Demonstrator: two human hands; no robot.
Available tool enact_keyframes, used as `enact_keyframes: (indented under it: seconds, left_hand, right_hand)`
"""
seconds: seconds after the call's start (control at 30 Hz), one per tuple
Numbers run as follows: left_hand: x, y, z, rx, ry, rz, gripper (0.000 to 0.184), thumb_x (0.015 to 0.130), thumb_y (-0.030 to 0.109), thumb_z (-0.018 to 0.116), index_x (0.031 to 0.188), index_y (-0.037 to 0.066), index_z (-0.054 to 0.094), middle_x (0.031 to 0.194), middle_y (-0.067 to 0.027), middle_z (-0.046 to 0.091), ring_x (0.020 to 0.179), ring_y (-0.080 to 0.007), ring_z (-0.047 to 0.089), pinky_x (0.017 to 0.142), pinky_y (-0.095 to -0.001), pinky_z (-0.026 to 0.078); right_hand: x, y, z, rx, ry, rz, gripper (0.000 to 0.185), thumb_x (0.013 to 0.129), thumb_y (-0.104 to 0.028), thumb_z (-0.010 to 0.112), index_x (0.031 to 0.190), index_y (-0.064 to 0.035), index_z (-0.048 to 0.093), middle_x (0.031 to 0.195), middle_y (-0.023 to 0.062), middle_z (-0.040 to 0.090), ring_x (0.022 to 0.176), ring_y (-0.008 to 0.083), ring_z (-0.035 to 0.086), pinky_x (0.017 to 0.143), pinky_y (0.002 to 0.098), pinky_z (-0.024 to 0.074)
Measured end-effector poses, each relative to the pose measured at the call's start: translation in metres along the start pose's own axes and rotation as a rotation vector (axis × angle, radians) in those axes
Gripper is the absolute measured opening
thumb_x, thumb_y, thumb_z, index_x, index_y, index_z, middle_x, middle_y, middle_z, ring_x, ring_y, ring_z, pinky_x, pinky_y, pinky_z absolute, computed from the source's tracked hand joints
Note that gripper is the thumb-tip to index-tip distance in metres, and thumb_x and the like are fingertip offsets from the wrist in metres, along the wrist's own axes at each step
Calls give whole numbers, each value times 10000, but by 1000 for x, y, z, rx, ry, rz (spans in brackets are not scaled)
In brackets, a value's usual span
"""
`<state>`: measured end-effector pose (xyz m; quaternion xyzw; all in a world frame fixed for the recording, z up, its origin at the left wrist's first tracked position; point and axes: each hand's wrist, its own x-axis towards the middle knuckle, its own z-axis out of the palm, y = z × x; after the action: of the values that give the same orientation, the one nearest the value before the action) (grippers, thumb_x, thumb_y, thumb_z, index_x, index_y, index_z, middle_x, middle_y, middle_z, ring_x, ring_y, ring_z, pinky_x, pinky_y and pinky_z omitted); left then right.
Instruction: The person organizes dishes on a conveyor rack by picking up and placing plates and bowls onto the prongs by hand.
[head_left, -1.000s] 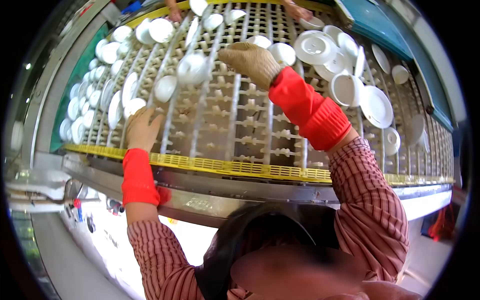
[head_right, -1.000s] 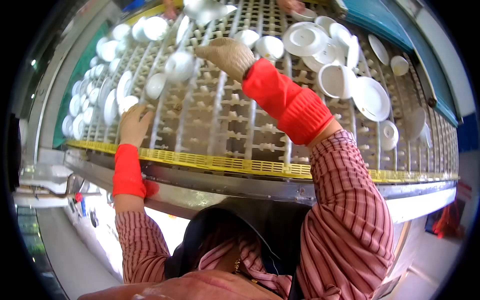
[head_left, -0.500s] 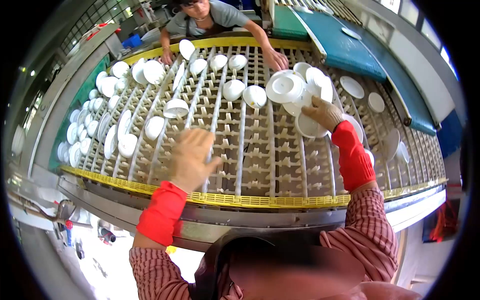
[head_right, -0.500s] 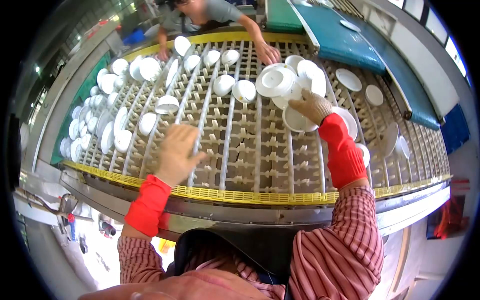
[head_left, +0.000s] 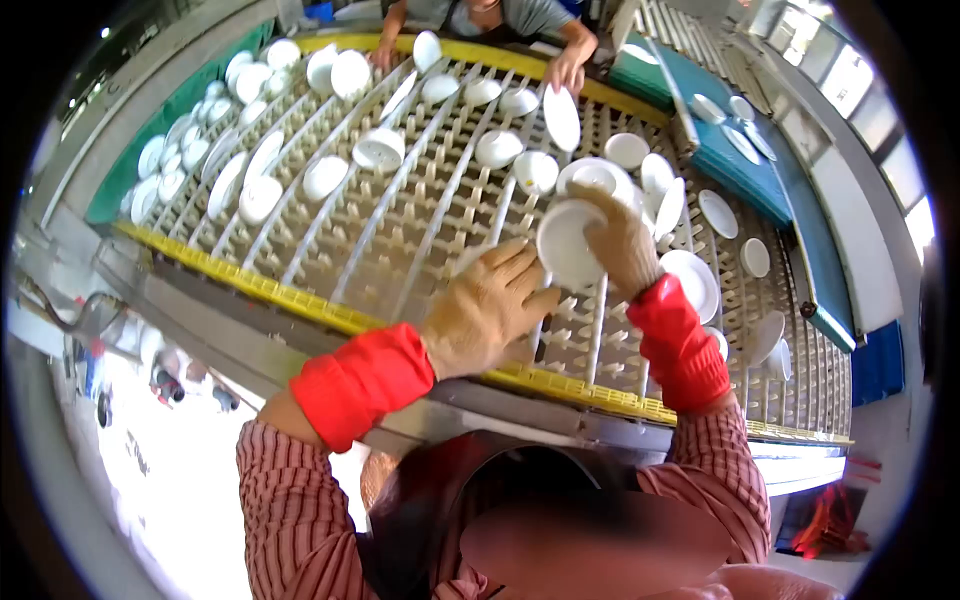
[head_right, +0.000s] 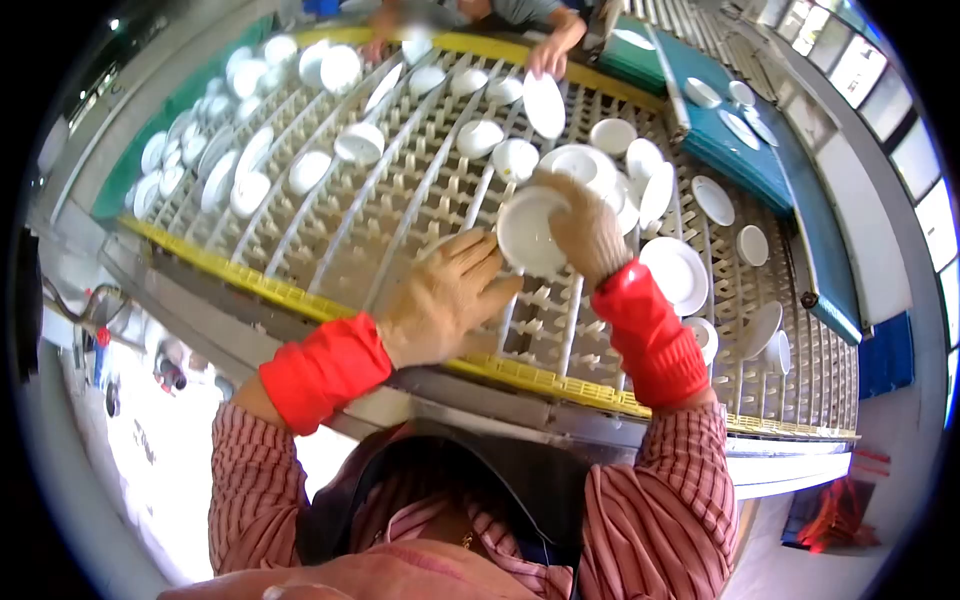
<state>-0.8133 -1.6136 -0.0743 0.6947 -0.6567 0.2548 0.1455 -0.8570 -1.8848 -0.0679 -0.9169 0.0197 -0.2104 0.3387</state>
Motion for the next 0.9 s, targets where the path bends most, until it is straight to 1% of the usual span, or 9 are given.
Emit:
enact_keyframes:
  seconds: [0.23, 0.37, 0.43, 0.5, 0.57, 0.63, 0.7, 0.83, 0.9]
  left_hand:
    - [-8, -14, 24, -41, -726, -318, 474, 809, 408, 926, 1112, 90, 747, 1206, -117, 764, 1141, -254, 697, 1049, -453, 502]
    - [-25, -26, 20, 147, -358, -414, 473, 882, 480, 882, 1176, 136, 746, 1054, -56, 801, 1158, -310, 741, 985, -487, 558]
    - [-24, -32, 2, 116, -458, -618, 486, 952, 483, 818, 1290, 141, 741, 1033, -89, 817, 1131, -356, 761, 925, -520, 596]
    - [-16, -37, -31, -13, -595, -800, 494, 981, 468, 790, 1337, 129, 738, 1087, -130, 825, 1092, -368, 771, 914, -524, 603]
    - [-37, -46, -16, -97, -393, -877, 482, 1012, 468, 750, 1331, 106, 753, 1145, -147, 834, 1062, -342, 792, 919, -477, 608]
    - [-40, -53, -19, -280, -295, -1095, 503, 1052, 500, 714, 1307, 71, 775, 1154, -145, 839, 1051, -303, 801, 915, -445, 611]
    - [-64, -85, -19, -593, 58, -1161, 590, 1065, 559, 640, 1308, 47, 805, 1132, -157, 844, 1010, -275, 799, 923, -382, 596]
    - [-89, -139, -64, -492, 127, -1573, 731, 1012, 651, 630, 1394, 47, 785, 1350, -198, 793, 1212, -314, 754, 1067, -387, 548]
    - [-121, -158, -49, 47, 11, -1619, 761, 1013, 647, 628, 1459, 42, 740, 1476, -220, 726, 1345, -348, 694, 1146, -424, 512]
  right_hand:
    - [125, -46, 53, 37, 494, -550, 546, 1022, -49, 643, 1561, -139, 654, 1278, 225, 783, 1085, 399, 794, 980, 459, 641]
    - [110, -61, 90, -2, -51, -492, 730, 972, -187, 881, 1643, -138, 597, 1472, 201, 737, 1334, 352, 720, 1141, 438, 572]
    - [97, -40, 89, -100, -175, -398, 664, 1007, -253, 845, 1623, -136, 626, 1426, 193, 757, 1241, 339, 749, 1100, 430, 591]
    - [83, -3, 86, 1, -17, -306, 644, 1016, -333, 825, 1579, -78, 648, 1388, 222, 768, 1242, 393, 753, 1103, 476, 586]
    - [69, 30, 67, -144, 57, -76, 643, 1004, -343, 820, 1559, -61, 663, 1352, 243, 779, 1232, 398, 760, 1094, 460, 593]
    - [61, 62, 36, -395, 96, -75, 743, 963, -430, 842, 1559, -31, 645, 1348, 261, 772, 1227, 422, 756, 1084, 465, 596]
    - [60, 109, 20, -534, 151, -49, 846, 915, -506, 862, 1541, 15, 632, 1342, 268, 770, 1222, 425, 753, 1074, 477, 595]
    - [68, 154, -16, -390, -8, 228, 864, 926, -646, 834, 1409, 53, 677, 1225, 303, 800, 1109, 426, 810, 1009, 505, 621]
    - [88, 184, -15, -369, -74, 283, 924, 919, -725, 795, 1399, 57, 692, 1236, 292, 803, 1111, 415, 811, 1002, 495, 620]
